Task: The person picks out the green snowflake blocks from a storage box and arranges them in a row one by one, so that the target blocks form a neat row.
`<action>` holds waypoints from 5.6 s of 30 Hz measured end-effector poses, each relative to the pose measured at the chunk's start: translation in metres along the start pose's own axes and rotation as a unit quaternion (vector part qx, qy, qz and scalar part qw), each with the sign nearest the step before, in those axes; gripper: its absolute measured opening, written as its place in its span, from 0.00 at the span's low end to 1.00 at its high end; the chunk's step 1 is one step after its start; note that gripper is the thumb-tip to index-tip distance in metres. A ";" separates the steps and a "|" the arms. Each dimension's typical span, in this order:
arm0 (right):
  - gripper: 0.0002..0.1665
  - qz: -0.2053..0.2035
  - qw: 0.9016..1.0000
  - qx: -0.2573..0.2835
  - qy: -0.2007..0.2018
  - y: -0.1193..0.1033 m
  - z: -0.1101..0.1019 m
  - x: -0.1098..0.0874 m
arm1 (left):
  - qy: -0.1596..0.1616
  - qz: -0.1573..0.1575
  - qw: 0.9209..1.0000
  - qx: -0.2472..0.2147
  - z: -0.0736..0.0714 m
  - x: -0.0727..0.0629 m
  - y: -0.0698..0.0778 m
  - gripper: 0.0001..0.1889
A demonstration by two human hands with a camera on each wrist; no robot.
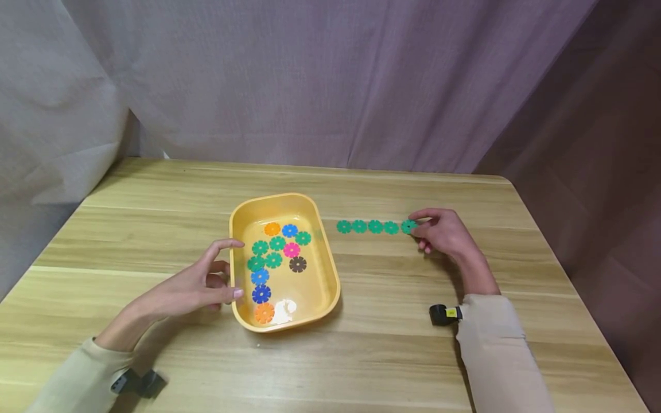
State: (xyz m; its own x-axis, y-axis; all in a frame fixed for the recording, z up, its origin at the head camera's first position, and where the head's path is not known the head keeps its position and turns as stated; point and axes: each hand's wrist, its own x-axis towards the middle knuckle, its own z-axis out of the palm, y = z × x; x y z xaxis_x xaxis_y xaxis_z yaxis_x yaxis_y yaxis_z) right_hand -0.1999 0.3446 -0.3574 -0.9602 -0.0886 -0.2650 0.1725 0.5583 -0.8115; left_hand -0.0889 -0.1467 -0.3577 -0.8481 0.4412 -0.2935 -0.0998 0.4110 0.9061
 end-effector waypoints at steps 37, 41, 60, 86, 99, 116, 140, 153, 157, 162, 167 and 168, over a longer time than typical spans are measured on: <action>0.20 -0.160 0.986 -0.049 0.003 -0.112 0.039 -0.046 | -0.006 0.012 1.000 -0.007 0.000 0.001 0.002 0.47; 0.17 -0.165 0.985 -0.042 -0.027 -0.123 0.058 -0.049 | -0.006 0.010 1.000 -0.006 0.001 0.001 0.003 0.47; 0.18 -0.188 0.969 -0.033 -0.160 -0.148 0.139 -0.047 | -0.006 0.016 1.000 -0.014 0.003 0.002 0.004 0.47; 0.18 -0.173 0.958 -0.171 -0.155 -0.142 0.191 -0.020 | -0.009 0.009 1.000 -0.008 0.007 0.004 0.007 0.47; 0.16 -0.164 0.952 -0.213 -0.145 -0.142 0.196 -0.017 | -0.009 0.009 1.000 -0.007 0.006 0.004 0.009 0.47; 0.18 -0.173 0.943 -0.241 -0.150 -0.141 0.197 -0.017 | -0.010 0.005 1.000 -0.007 0.006 0.004 0.010 0.47; 0.18 -0.272 0.914 -0.264 -0.144 -0.136 0.197 -0.021 | -0.010 0.005 1.000 -0.005 0.006 0.004 0.008 0.47; 0.16 -0.230 0.955 -0.100 -0.159 -0.140 0.193 -0.020 | -0.009 0.007 1.000 -0.008 0.007 0.003 0.008 0.46; 0.17 -0.203 0.964 -0.042 -0.166 -0.142 0.189 -0.023 | -0.010 0.009 1.000 -0.007 0.007 0.004 0.008 0.47; 0.20 -0.180 0.968 0.021 -0.172 -0.144 0.182 -0.027 | -0.009 0.006 1.000 -0.008 0.007 0.003 0.007 0.46; 0.18 -0.167 0.971 0.056 -0.161 -0.147 0.174 -0.032 | -0.009 0.007 1.000 -0.009 0.007 0.003 0.007 0.47; 0.18 -0.164 0.972 0.059 -0.157 -0.147 0.172 -0.032 | -0.010 0.009 1.000 -0.008 0.006 0.003 0.007 0.47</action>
State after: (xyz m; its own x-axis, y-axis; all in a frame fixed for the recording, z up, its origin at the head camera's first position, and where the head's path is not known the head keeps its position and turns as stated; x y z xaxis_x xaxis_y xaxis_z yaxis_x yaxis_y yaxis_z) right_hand -0.1565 0.1232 -0.3190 -0.8567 -0.5035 -0.1117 -0.0904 0.3598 -0.9286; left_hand -0.0885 -0.1375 -0.3541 -0.8398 0.4636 -0.2826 -0.0935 0.3893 0.9163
